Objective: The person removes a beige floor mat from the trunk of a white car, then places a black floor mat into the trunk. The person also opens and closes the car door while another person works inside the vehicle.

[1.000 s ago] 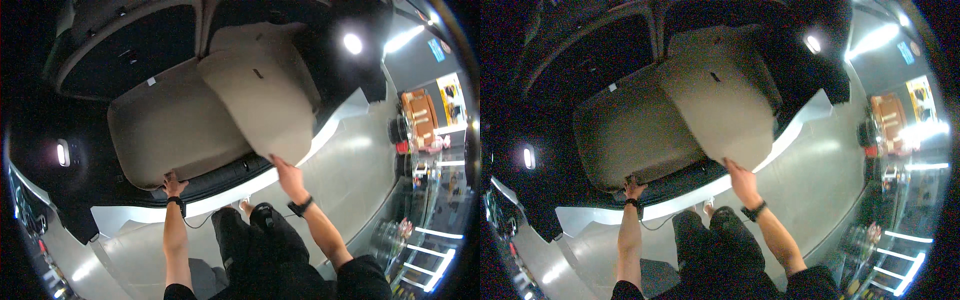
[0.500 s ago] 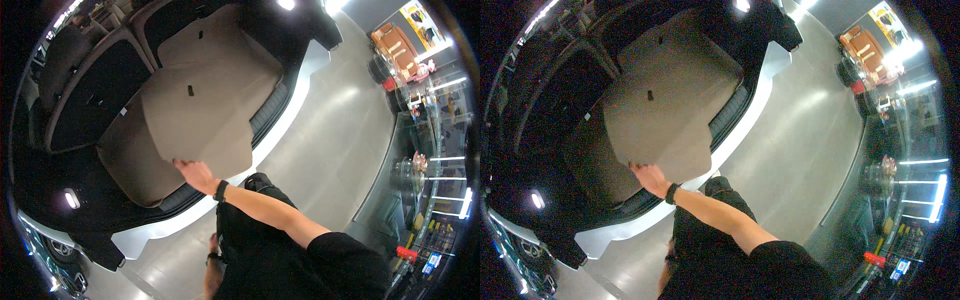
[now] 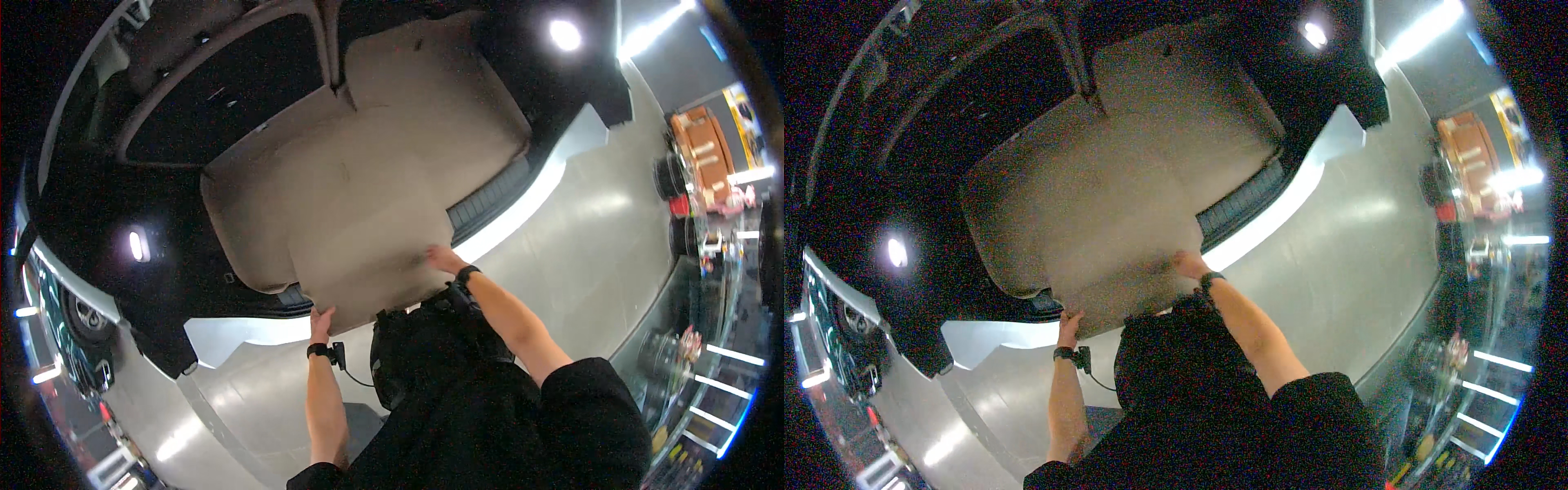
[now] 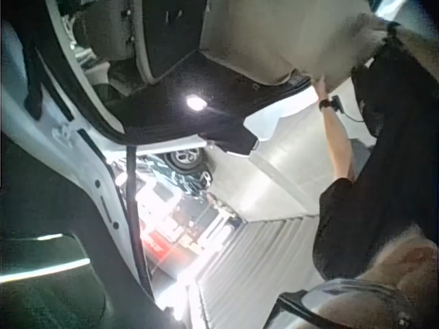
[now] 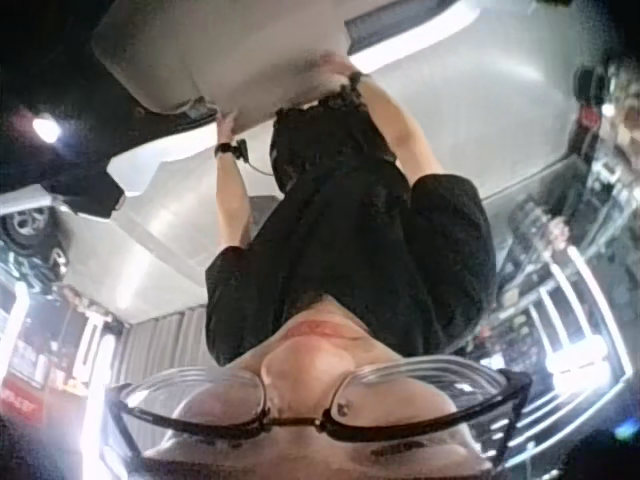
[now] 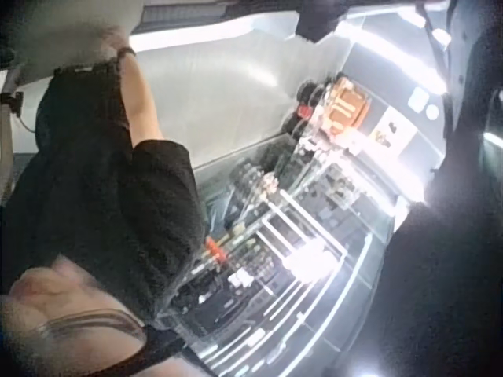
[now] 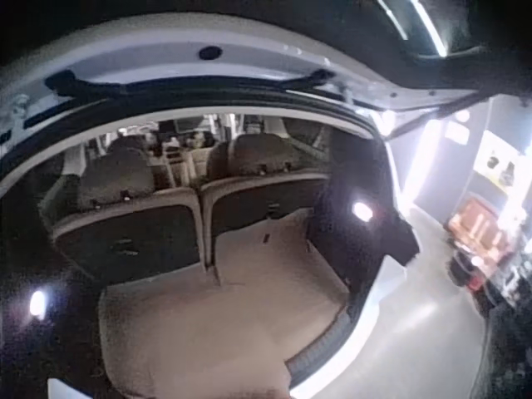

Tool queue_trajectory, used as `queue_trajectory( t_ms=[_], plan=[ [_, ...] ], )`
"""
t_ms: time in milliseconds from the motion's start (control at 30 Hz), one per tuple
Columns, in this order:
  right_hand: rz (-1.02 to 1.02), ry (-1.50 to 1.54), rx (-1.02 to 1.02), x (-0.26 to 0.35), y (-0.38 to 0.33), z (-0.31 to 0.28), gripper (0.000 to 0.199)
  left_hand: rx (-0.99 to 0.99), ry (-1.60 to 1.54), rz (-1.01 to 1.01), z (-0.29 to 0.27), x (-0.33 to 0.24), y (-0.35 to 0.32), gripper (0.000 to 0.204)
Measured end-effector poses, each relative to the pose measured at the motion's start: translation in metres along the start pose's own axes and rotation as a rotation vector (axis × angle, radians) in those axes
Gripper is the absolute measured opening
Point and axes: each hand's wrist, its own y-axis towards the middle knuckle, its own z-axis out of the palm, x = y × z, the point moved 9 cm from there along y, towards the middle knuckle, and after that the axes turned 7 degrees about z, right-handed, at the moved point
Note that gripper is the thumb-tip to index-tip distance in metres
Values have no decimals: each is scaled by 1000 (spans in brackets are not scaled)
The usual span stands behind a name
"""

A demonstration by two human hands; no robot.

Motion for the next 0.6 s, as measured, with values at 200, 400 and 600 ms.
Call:
queue_trajectory(
  t_ms=[200,400,600],
  plan=[
    [1062,1155,139,-145,-80,66,84,-146,-240,12,10,-28,-42,57],
    [778,1231,90,-126,-58,28,66,-57,-171,48,19,-57,-56,62],
    [753,1654,-108,-143,-47,-43,51,-36,-428,-26,36,-50,-48,54]
  ],
)
